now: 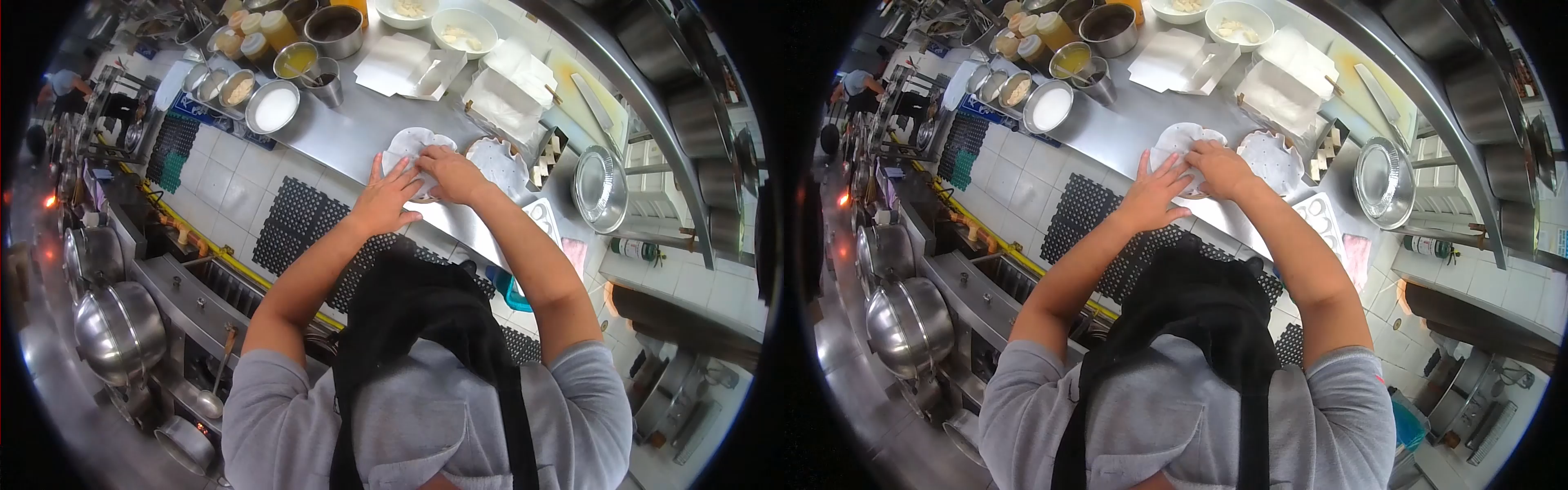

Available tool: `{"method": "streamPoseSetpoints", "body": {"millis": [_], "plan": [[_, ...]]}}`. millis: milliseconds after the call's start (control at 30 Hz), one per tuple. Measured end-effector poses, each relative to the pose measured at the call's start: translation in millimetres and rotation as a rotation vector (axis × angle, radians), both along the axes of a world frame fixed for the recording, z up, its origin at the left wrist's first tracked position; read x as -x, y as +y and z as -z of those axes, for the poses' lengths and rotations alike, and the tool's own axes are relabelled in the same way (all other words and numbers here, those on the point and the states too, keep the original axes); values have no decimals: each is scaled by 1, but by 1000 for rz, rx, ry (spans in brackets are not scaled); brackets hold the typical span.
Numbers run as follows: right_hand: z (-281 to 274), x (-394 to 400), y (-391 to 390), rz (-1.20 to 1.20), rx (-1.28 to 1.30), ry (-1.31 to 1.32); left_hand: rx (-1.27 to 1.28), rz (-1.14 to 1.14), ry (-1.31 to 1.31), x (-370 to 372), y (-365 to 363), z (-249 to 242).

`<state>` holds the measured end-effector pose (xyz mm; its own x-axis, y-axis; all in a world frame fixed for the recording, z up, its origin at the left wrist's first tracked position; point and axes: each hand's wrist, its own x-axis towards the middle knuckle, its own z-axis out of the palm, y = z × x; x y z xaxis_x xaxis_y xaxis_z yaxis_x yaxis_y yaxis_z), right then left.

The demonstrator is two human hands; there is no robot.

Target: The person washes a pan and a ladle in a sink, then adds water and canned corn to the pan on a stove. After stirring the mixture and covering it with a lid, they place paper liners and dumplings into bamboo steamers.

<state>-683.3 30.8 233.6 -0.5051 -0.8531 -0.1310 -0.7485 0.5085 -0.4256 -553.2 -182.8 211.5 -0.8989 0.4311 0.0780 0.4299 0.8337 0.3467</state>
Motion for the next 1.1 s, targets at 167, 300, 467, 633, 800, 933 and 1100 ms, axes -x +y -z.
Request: {"method": "streamPoseSetpoints", "body": {"millis": [167, 300, 467, 633, 800, 933, 1100], "plan": [[0, -5, -19, 68, -218, 141, 23, 54, -30, -1, -13, -17], [-3, -8, -47, 119, -394, 162, 137, 93, 4, 7, -13, -4], [-10, -16, -63, 240, -444, 139, 220, 145, 85, 13, -7, 9], [-39, -68, 40, 323, -10, 179, 215, 113, 68, 6, 0, -3], [4, -131, 243, 1206, 193, -11, -229, -3, 233, -1, 62, -43], [26, -144, 332, 1234, -116, 199, -582, 237, -51, 30, 199, -27], [47, -141, 353, 1159, -28, -6, -138, 46, -161, 92, 337, 36]]}}
